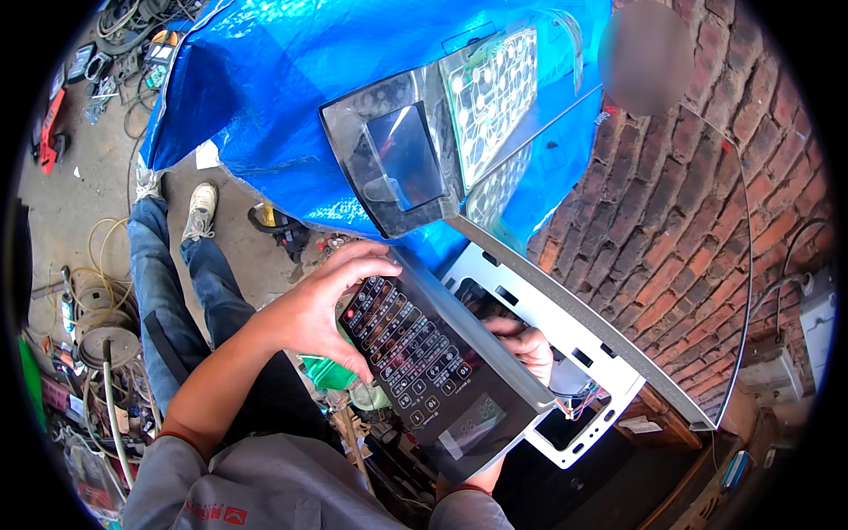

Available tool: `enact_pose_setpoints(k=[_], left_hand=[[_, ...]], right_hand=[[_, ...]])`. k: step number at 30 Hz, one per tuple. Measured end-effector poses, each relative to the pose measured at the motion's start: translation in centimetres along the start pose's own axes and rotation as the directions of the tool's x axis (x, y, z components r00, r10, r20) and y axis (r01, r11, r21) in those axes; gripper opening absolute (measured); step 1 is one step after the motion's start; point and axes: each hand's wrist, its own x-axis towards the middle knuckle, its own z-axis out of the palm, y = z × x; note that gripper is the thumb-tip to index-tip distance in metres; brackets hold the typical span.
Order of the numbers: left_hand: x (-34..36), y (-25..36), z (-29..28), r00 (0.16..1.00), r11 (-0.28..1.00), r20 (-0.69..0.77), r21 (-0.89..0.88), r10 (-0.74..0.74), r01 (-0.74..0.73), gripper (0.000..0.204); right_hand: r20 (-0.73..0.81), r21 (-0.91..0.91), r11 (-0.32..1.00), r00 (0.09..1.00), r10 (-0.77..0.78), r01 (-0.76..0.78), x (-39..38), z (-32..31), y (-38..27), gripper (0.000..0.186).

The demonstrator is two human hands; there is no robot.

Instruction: The person removes the control panel from a disassembled microwave, detaches a ribbon cable, and then reattaches it before reinstalling the panel into the microwave chassis.

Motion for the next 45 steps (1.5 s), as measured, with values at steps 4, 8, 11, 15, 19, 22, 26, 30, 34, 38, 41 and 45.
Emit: enact_pose_setpoints(k=[4, 8, 11, 15, 19, 22, 26, 30, 34, 38, 41, 45], left_hand=[[0.0, -0.4, 0.0, 0.999, 0.999, -0.019, -0.01, 0.035, -0.035, 0.111], [-0.2, -0.6, 0.0, 0.996, 0.996, -0.009, -0.012, 0.085, -0.086, 0.114], [-0.2, -0.9, 0.0, 0.991, 0.99, -0.007, -0.042, 0.136, -0.136, 0.117], [0.0, -1.1, -0.2, 0.988, 0.988, 0.002, -0.039, 0.152, -0.152, 0.117], [0.1, -1.2, -0.2, 0.989, 0.988, 0.001, -0.049, 0.15, -0.15, 0.116], [0.2, -1.3, -0.1, 0.99, 0.989, -0.003, -0.032, 0.143, -0.143, 0.114], [0.4, -0.6, -0.3, 0.992, 0.992, 0.003, -0.021, 0.124, -0.124, 0.105], [0.4, -0.7, 0.1, 0.995, 0.995, -0.009, -0.001, 0.096, -0.096, 0.105], [0.4, -0.6, 0.3, 0.999, 0.999, 0.0, -0.008, 0.044, -0.044, 0.106], [0.2, -1.3, 1.1, 0.997, 0.997, -0.02, 0.023, 0.068, -0.068, 0.109], [0.4, -1.4, 1.4, 0.995, 0.995, -0.03, 0.025, 0.097, -0.096, 0.108], [0.7, -1.6, 1.2, 0.993, 0.995, -0.056, 0.029, 0.102, -0.1, 0.106]], right_hand=[[-0.056, 0.016, 1.0, 0.998, -0.022, 0.023, 0.2, 0.8, 0.3, 0.018], [-0.033, -0.02, 0.999, 0.998, -0.051, 0.051, -0.1, 0.5, 0.4, 0.021], [-0.043, -0.022, 0.998, 0.997, -0.063, 0.062, -0.2, 0.2, 0.5, 0.023], [-0.04, -0.065, 0.996, 0.997, -0.059, 0.056, -0.1, -1.0, 0.6, 0.023], [0.031, -0.021, 0.998, 0.998, -0.052, 0.053, 0.1, -1.2, 0.6, 0.019], [0.02, -0.008, 0.999, 0.999, -0.038, 0.039, 0.3, -0.8, 0.5, 0.017], [0.063, -0.024, 0.997, 0.996, -0.07, 0.071, 0.1, -0.7, 0.5, 0.014], [0.1, -0.031, 0.994, 0.99, -0.104, 0.107, 0.3, -0.8, 0.9, 0.016], [0.075, -0.026, 0.996, 0.994, -0.078, 0.081, 0.4, -0.9, 0.5, 0.017], [0.05, -0.023, 0.997, 0.996, -0.068, 0.07, 0.0, -0.9, 0.3, 0.018], [0.033, -0.02, 0.997, 0.997, -0.07, 0.07, -0.4, -0.8, 0.0, 0.019], [0.044, -0.006, 0.998, 0.997, -0.063, 0.063, 0.2, -0.7, 0.1, 0.02]])
